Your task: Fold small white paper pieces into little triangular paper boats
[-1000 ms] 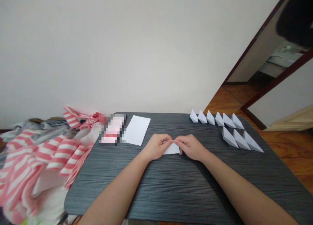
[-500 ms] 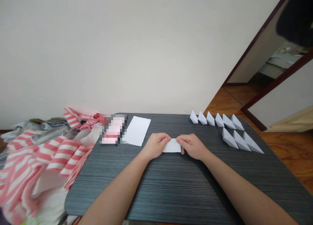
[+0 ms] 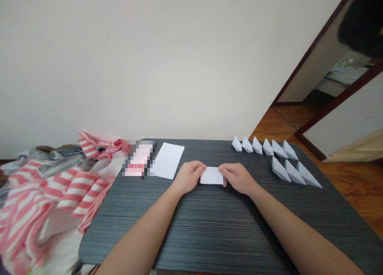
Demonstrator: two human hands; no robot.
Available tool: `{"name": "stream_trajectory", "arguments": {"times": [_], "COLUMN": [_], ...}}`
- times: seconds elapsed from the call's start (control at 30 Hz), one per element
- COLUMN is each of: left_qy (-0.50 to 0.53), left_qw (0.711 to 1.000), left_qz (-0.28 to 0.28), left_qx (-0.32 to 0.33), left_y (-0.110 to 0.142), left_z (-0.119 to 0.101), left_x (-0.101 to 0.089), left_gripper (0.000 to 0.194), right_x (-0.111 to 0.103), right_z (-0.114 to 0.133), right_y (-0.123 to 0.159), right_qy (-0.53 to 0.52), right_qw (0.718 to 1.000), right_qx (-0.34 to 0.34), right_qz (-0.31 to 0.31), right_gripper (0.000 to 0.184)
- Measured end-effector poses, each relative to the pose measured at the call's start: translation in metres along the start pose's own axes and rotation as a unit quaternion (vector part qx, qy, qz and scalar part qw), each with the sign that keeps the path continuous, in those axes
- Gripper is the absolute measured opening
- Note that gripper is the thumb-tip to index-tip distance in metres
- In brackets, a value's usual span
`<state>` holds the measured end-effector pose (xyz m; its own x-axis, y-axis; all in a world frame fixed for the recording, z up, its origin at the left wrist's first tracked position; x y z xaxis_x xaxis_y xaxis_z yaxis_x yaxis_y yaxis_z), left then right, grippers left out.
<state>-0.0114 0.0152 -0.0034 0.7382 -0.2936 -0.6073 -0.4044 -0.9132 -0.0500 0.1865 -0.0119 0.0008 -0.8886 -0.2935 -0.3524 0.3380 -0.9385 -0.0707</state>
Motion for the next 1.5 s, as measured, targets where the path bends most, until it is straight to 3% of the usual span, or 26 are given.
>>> {"name": "stream_trajectory", "arguments": {"times": [0.3, 0.5, 0.73, 0.9, 1.03, 1.23, 1.37, 1.5], "left_qy": [0.018, 0.019, 0.025, 0.072, 0.044, 0.03, 0.056, 0.08], "left_qw": [0.999, 0.998, 1.0, 0.996, 0.995, 0.996, 0.996, 0.995], "left_qz": [-0.024, 0.051, 0.001, 0.056, 0.086, 0.085, 0.062, 0.06], "left_qx": [-0.019, 0.02, -0.001, -0.003, 0.01, 0.02, -0.008, -0.02], "left_y": [-0.001, 0.002, 0.0, 0.001, 0.004, 0.005, 0.003, 0.002], "left_z": [0.008, 0.0, 0.003, 0.003, 0.0, -0.001, 0.004, 0.008], "left_x": [0.002, 0.002, 0.0, 0.003, 0.005, 0.004, 0.005, 0.006], "left_gripper": [0.035, 0.033, 0.034, 0.037, 0.036, 0.037, 0.038, 0.039], "right_x": [0.0, 0.0, 0.006, 0.005, 0.004, 0.005, 0.004, 0.004], "right_z": [-0.005, -0.003, -0.008, -0.013, -0.015, -0.011, -0.013, -0.013], "right_y": [-0.002, -0.001, -0.001, -0.001, -0.002, -0.001, -0.001, -0.001], "right_qy": [-0.02, 0.003, -0.072, -0.101, -0.097, -0.087, -0.114, -0.125], "right_qw": [1.0, 1.0, 0.997, 0.993, 0.992, 0.995, 0.992, 0.991], "right_qx": [0.016, 0.001, 0.032, 0.049, 0.052, 0.05, 0.049, 0.046], "right_qz": [-0.019, -0.001, 0.016, -0.021, -0.06, -0.019, -0.033, -0.008], "right_gripper": [0.036, 0.037, 0.025, 0.025, 0.022, 0.023, 0.024, 0.027]}}
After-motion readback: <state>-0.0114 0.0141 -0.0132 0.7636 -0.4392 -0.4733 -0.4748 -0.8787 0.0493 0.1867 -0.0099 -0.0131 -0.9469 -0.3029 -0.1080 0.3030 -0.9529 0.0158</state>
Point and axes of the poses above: each hand's wrist, its own y-axis away from the middle knuckle, its own x-axis out of the palm, z = x × y, the point moved 1 cm from there along -y, towards the middle knuckle, and after that the axes turned 13 degrees about -y, right-handed, at the moved point
